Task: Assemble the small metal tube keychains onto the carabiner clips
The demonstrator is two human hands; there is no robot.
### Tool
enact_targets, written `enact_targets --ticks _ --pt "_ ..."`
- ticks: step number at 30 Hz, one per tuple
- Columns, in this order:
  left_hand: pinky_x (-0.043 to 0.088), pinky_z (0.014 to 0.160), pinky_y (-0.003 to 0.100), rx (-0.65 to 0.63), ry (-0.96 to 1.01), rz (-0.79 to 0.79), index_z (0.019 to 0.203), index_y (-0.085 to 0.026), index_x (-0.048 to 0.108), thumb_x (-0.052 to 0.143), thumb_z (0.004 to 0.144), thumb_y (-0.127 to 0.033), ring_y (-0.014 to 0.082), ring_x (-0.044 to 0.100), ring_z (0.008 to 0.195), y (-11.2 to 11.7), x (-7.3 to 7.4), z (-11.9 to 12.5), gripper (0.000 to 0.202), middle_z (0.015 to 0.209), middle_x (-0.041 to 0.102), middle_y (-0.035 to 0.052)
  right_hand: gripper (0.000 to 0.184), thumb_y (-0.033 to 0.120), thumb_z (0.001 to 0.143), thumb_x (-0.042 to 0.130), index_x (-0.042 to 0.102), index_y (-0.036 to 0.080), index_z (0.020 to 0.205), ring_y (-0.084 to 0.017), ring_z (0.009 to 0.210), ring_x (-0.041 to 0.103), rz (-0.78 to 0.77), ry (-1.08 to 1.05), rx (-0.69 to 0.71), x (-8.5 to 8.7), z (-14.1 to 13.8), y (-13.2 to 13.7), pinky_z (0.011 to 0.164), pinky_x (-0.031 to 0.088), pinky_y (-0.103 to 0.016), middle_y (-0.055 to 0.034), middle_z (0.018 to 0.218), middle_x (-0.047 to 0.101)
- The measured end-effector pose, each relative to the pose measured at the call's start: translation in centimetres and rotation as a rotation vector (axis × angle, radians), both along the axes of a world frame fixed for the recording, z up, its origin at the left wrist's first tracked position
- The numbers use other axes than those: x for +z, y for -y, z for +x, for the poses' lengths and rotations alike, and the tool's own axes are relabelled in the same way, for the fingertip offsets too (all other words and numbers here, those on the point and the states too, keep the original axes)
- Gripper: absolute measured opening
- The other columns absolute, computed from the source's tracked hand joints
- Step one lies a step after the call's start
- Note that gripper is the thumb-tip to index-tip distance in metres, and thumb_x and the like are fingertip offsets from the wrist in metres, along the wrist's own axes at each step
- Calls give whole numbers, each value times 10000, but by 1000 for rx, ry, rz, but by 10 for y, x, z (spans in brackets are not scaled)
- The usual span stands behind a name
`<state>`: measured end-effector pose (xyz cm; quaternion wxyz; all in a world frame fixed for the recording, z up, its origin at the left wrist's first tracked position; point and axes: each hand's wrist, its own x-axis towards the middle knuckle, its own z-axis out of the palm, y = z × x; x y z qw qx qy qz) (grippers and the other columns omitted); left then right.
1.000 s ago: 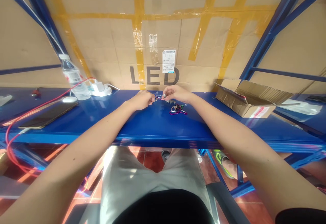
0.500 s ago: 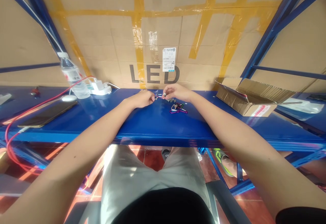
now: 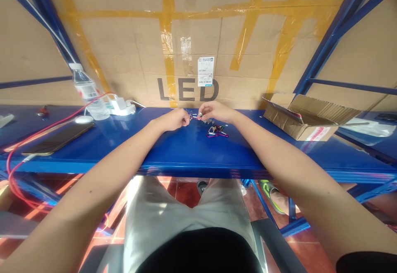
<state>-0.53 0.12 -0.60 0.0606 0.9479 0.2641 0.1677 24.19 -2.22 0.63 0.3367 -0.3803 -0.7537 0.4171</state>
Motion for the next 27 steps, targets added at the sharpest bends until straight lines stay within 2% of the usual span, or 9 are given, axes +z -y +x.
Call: enact_targets --ticks 3,7,10,19,23,27 --pt "504 740 311 -1 9 39 738 -181 711 520 716 -44 177 654 748 0 1 0 236 798 735 44 239 69 708 841 685 190 843 -229 924 743 1 -7 -2 1 0 0 935 596 -423 -55 892 779" --pt "516 771 325 114 94 102 865 -178 736 513 775 -66 198 674 822 -6 2 4 265 896 759 66 243 107 712 864 680 197 843 -231 930 736 16 -9 1 2 1 2 931 603 -429 -62 915 785" --pt "527 803 344 157 69 127 900 -176 754 512 799 -86 218 684 864 -12 2 8 277 933 766 85 226 109 732 853 677 194 844 -226 932 729 34 -12 5 4 2 2 944 598 -437 -68 923 781" --pt "523 758 325 56 -33 7 893 -188 797 571 726 -112 194 661 778 -19 4 1 291 854 748 52 235 86 727 851 683 186 856 -204 881 721 31 -4 -2 4 1 -1 900 613 -399 -62 905 774" --pt "502 771 332 20 -69 4 878 -184 793 588 749 -126 192 645 772 -22 5 -1 249 801 717 51 233 82 729 850 683 184 855 -194 882 726 31 1 -10 3 0 -1 883 619 -369 -56 905 768" --pt "487 784 336 21 -100 2 854 -186 779 601 772 -140 200 647 795 -21 3 3 201 832 721 61 239 48 721 841 686 181 846 -186 854 729 25 15 -25 3 0 -2 869 618 -354 -46 879 773"
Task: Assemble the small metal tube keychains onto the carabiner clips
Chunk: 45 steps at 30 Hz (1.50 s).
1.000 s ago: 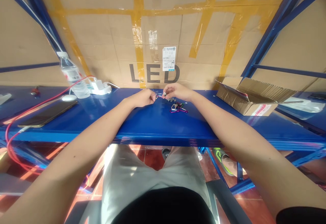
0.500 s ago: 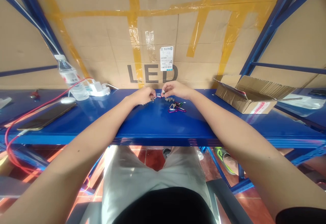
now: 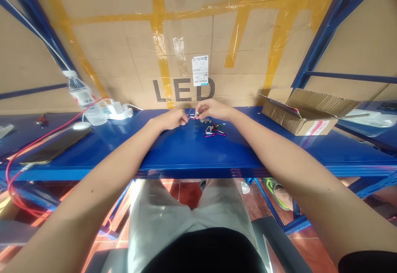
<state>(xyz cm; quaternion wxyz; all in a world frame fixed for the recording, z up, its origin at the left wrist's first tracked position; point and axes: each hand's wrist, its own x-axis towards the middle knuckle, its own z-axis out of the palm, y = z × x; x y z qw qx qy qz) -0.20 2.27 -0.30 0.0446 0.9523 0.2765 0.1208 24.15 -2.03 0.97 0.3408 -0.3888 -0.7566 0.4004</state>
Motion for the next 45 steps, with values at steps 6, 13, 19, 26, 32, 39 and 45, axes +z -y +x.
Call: enact_targets --ticks 6,13,19,26,32,39,45 --pt "483 765 330 106 -29 29 833 -185 742 616 807 -195 213 651 812 12 3 4 129 869 725 71 240 38 722 846 692 176 845 -185 836 731 3 25 -8 0 -1 0 874 610 -355 -43 858 782" --pt "466 703 306 113 200 282 880 -178 708 608 881 -261 186 622 753 47 14 14 130 852 719 52 238 -10 736 806 688 173 834 -190 859 740 -30 24 -6 0 -3 3 861 605 -340 -49 862 793" --pt "501 774 320 -45 264 382 963 -181 733 540 967 -224 200 658 845 59 13 24 198 888 735 67 263 -30 717 795 689 173 845 -193 883 744 -59 -15 10 0 -4 6 880 602 -342 -39 861 795" --pt "538 827 359 -123 299 351 1007 -196 760 568 992 -254 215 683 905 52 10 22 201 1012 745 83 250 -40 734 750 685 167 857 -181 857 742 -71 -22 42 1 -3 6 855 601 -322 -41 857 796" --pt "549 915 387 -120 384 336 992 -216 776 593 979 -255 227 694 997 51 6 24 187 1075 735 84 235 42 719 808 691 174 875 -187 895 743 -62 -55 98 -1 0 3 873 599 -326 -40 889 798" --pt "544 969 413 114 323 273 1076 -186 761 460 975 -203 247 692 1025 38 5 9 318 1079 758 95 244 68 719 839 674 171 867 -168 819 732 -51 -59 42 -4 5 -3 814 611 -313 -47 856 784" --pt "551 989 425 307 126 162 1119 -154 752 489 935 -224 289 698 1071 25 -9 -8 328 1152 760 137 254 13 726 825 665 166 851 -171 817 737 -58 -49 -28 -2 7 -1 832 612 -329 -54 869 783"
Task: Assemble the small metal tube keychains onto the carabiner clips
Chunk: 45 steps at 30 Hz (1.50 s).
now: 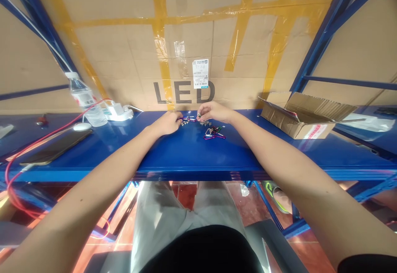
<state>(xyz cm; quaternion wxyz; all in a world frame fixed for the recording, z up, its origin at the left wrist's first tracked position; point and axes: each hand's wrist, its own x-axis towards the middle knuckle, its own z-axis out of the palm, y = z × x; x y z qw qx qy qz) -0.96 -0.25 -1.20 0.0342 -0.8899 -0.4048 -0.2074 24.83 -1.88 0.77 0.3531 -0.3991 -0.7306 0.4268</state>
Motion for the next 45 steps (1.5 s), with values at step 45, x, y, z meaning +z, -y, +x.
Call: enact_targets --ticks 45 --pt "562 710 353 -14 195 -353 791 -199 742 476 885 -334 249 711 802 -6 8 10 312 892 791 84 230 22 745 813 686 173 862 -206 901 758 13 49 -16 6 -3 8 877 613 -357 -65 898 794"
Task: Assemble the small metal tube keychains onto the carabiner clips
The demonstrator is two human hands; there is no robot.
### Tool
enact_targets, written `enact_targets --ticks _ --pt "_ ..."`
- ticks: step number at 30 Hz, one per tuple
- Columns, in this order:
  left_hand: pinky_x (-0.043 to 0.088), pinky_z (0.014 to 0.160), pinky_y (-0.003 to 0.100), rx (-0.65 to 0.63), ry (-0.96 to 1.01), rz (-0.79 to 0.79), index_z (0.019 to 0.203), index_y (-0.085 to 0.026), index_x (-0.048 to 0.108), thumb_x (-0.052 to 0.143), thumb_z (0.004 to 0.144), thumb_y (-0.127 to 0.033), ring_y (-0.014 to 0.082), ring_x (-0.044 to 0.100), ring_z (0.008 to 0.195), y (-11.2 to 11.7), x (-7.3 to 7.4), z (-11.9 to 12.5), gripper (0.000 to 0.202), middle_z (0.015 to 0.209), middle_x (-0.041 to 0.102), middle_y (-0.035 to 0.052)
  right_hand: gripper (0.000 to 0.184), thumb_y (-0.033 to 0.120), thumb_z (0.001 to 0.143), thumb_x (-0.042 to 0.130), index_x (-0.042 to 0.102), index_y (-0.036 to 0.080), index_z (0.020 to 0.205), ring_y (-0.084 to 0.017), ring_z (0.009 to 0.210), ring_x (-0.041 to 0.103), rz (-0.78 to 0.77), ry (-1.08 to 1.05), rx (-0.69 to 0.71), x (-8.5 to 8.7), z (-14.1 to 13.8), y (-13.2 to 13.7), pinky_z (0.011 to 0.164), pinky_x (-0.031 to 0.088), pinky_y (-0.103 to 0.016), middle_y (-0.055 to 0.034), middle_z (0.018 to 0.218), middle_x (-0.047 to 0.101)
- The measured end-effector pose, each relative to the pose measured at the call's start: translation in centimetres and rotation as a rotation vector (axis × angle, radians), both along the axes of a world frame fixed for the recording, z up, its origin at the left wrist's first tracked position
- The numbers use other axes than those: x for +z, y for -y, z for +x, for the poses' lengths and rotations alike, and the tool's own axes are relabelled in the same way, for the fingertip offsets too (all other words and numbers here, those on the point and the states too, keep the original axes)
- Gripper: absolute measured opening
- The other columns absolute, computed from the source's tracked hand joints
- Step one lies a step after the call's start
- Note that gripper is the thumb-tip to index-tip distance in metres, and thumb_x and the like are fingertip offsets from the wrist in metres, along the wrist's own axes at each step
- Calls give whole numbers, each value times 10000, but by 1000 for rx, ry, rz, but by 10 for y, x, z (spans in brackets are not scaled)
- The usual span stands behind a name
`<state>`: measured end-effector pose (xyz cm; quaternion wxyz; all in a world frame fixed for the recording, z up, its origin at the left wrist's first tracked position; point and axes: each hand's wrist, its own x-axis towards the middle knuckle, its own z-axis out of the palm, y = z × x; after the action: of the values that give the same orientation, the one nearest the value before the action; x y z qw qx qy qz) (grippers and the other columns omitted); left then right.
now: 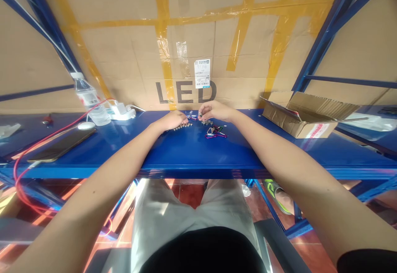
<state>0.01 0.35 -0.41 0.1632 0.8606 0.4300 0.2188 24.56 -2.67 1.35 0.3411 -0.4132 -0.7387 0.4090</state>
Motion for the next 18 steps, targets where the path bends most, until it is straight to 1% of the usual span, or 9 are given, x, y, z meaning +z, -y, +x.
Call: enact_targets --ticks 2,4,7,9,10,12,14,16,18 --pt "568 707 328 -16 58 -77 842 -194 757 454 889 -321 226 723 809 0 0 0 332 923 795 83 234 26 742 817 681 174 863 -210 900 758 -3 1 5 0 0 0 881 610 -365 -66 900 793" --pt "568 706 316 -3 101 -86 858 -183 757 442 906 -322 213 724 805 0 0 -1 347 926 792 88 239 26 744 814 670 174 865 -210 897 757 -5 -6 3 0 0 1 890 607 -371 -68 904 789" --pt "577 766 338 16 120 32 907 -177 763 464 929 -329 221 721 850 2 -1 -2 336 951 790 87 237 27 770 790 639 176 877 -202 888 751 -3 -44 -9 1 -1 2 897 607 -377 -72 919 779" --pt "582 851 361 -15 118 109 986 -181 771 493 925 -294 227 722 920 6 -2 3 306 1018 793 82 237 32 795 769 611 181 890 -197 868 745 5 -100 -30 2 -1 2 888 612 -384 -74 928 767" --pt "580 894 371 -51 108 144 1023 -185 771 504 918 -262 226 720 955 8 -3 7 298 1058 791 79 235 33 808 754 597 183 896 -195 856 742 8 -131 -45 3 -1 1 880 616 -386 -75 929 759" --pt "572 947 386 -155 45 214 1071 -192 769 499 906 -193 223 711 1004 13 -4 20 317 1112 780 75 231 23 827 720 573 186 902 -192 837 733 11 -180 -88 5 -1 0 859 625 -387 -76 918 745" --pt "549 1009 414 -249 -62 328 1106 -188 767 513 894 -154 247 685 1100 18 -6 36 333 1205 745 94 232 8 836 691 562 188 903 -191 837 721 19 -198 -138 6 -1 -2 843 630 -386 -74 904 737" --pt "543 1016 436 -267 -175 410 1154 -170 756 531 889 -135 283 659 1163 21 -8 49 350 1265 707 134 239 -7 841 673 556 190 905 -189 836 711 28 -194 -171 6 -1 -4 834 630 -387 -68 891 731" --pt "548 996 451 -232 -246 443 1171 -139 745 519 903 -131 303 659 1153 18 -10 55 351 1254 694 169 245 -17 845 664 550 189 911 -183 819 707 33 -191 -180 5 -1 -5 815 629 -381 -60 876 723"
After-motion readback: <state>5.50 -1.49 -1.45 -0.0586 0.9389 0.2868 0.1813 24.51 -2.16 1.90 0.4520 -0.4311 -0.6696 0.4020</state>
